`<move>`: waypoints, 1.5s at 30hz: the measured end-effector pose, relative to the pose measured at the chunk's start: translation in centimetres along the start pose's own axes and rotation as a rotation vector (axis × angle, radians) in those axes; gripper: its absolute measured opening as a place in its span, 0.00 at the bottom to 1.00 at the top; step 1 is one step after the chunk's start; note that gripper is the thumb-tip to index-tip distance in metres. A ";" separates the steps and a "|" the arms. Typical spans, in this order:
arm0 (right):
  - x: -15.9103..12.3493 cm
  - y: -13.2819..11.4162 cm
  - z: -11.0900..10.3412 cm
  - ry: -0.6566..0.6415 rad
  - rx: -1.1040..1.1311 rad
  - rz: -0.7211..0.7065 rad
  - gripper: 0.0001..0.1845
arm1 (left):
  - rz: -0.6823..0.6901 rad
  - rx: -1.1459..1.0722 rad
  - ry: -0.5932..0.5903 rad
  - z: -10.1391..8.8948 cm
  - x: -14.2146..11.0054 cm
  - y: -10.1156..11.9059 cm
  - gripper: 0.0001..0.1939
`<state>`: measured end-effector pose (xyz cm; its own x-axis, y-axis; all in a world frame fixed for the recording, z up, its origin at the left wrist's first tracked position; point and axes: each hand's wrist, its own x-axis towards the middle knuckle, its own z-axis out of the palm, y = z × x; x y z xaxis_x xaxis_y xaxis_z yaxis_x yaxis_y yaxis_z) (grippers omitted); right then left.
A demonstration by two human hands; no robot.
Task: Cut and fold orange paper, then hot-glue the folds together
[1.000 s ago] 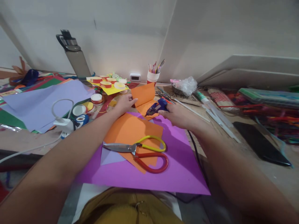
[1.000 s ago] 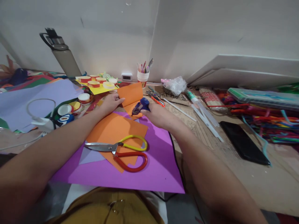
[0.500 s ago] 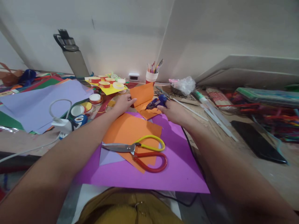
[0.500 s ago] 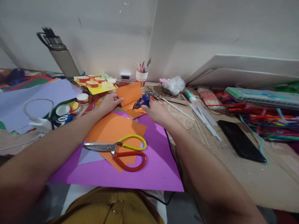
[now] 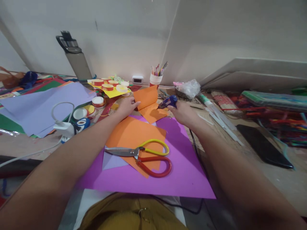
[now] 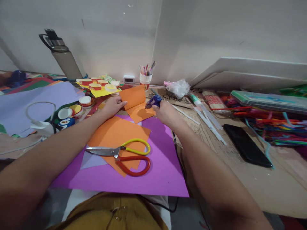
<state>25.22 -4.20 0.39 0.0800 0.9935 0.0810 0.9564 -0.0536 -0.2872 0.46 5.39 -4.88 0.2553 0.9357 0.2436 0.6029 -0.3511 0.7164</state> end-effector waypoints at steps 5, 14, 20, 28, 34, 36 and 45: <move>0.6 0.2 0.6 -0.001 0.111 0.025 0.18 | -0.016 -0.012 0.005 -0.1 -0.1 0.3 0.11; 0.2 0.3 -0.3 -0.015 0.075 0.045 0.18 | -0.004 -0.020 -0.002 -0.1 -0.3 0.4 0.12; 1.3 -0.1 1.1 0.016 0.076 0.021 0.21 | 0.016 0.020 -0.011 -0.3 -0.2 0.6 0.11; 1.9 -0.6 1.6 0.022 0.092 -0.019 0.22 | 0.006 0.031 -0.007 -0.3 -0.2 0.8 0.11; 2.3 -0.2 1.7 0.051 0.075 0.023 0.22 | 0.014 0.010 -0.002 -0.4 -0.4 1.0 0.11; 2.3 -0.3 1.7 0.049 0.076 0.015 0.22 | 0.020 0.023 0.006 -0.4 -0.4 1.1 0.11; 1.2 0.4 0.2 0.004 0.052 0.001 0.19 | -0.004 0.034 0.017 -0.3 -0.3 0.8 0.12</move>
<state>25.68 -3.03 0.12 0.0826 0.9930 0.0845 0.9403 -0.0496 -0.3368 0.62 4.86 -4.18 0.2400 0.9374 0.2524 0.6292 -0.3482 0.6949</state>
